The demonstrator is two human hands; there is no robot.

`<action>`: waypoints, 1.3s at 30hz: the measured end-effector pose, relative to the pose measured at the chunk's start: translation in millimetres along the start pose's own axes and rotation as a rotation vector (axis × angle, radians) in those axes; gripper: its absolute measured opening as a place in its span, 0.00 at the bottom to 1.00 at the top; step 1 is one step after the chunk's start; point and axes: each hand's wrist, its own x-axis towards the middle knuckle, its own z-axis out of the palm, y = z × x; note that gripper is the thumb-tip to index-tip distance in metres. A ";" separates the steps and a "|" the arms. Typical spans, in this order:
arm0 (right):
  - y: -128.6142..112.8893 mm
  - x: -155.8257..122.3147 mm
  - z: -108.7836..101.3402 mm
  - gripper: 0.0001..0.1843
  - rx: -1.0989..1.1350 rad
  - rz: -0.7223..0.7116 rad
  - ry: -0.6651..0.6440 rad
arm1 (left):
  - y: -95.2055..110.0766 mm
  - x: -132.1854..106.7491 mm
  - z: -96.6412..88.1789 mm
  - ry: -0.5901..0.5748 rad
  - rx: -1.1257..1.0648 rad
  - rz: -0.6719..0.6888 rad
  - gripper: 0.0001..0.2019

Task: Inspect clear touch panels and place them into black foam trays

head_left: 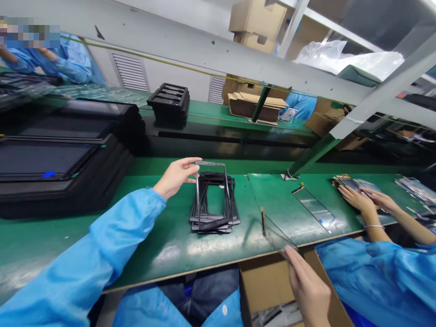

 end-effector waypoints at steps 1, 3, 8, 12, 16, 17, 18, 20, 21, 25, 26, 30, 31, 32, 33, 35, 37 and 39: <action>-8.0 5.3 -6.6 0.20 0.040 0.049 0.066 | 3.6 -14.7 -7.1 0.018 -0.049 0.015 0.27; -29.6 14.7 -15.0 0.27 0.220 0.211 0.161 | 6.4 -47.6 -18.1 0.026 -0.129 0.020 0.29; -102.2 18.9 3.7 0.38 0.967 0.622 -0.109 | -12.9 -126.7 -19.1 -0.080 -0.268 -0.118 0.23; -142.7 6.3 34.8 0.35 1.256 0.687 -0.424 | -32.5 -161.4 -10.5 -0.068 -0.253 -0.094 0.20; -151.4 -2.6 48.2 0.36 1.279 0.684 -0.519 | -35.8 -172.2 -9.0 -0.041 -0.203 -0.013 0.17; -151.7 -3.1 48.4 0.36 1.274 0.685 -0.529 | -34.8 -173.1 -9.1 -0.035 -0.197 -0.002 0.17; -152.3 -3.1 47.7 0.36 1.270 0.692 -0.531 | -33.5 -173.6 -9.2 -0.029 -0.195 0.006 0.17; -155.4 -1.9 44.7 0.36 1.279 0.712 -0.518 | -30.9 -174.2 -8.5 -0.021 -0.198 0.011 0.16; -158.1 -1.1 42.8 0.35 1.287 0.720 -0.510 | -29.7 -174.5 -7.9 -0.018 -0.199 0.009 0.16; -171.6 1.0 36.2 0.34 1.277 0.761 -0.434 | -25.9 -177.0 -3.1 -0.012 -0.200 -0.005 0.17; -174.4 0.9 35.1 0.35 1.266 0.772 -0.414 | -25.0 -177.9 -1.7 -0.010 -0.204 -0.008 0.17; -181.2 -1.9 33.7 0.36 1.236 0.769 -0.353 | -22.9 -181.0 3.2 -0.009 -0.225 -0.046 0.18; -182.2 -3.2 34.0 0.36 1.224 0.759 -0.335 | -23.3 -181.8 4.0 -0.012 -0.240 -0.062 0.19; -183.2 -4.6 34.6 0.38 1.211 0.751 -0.319 | -24.1 -182.6 4.7 -0.017 -0.263 -0.081 0.20; -184.2 -6.1 35.3 0.40 1.198 0.747 -0.307 | -25.5 -183.4 5.4 -0.027 -0.294 -0.103 0.21; -186.5 -8.8 37.1 0.41 1.174 0.749 -0.294 | -29.6 -185.4 6.6 -0.048 -0.370 -0.149 0.22; -188.8 -10.9 39.0 0.40 1.162 0.756 -0.290 | -34.8 -187.4 7.9 -0.060 -0.442 -0.188 0.23; -190.7 -12.4 40.6 0.38 1.157 0.769 -0.289 | -40.4 -188.8 9.3 -0.061 -0.496 -0.213 0.24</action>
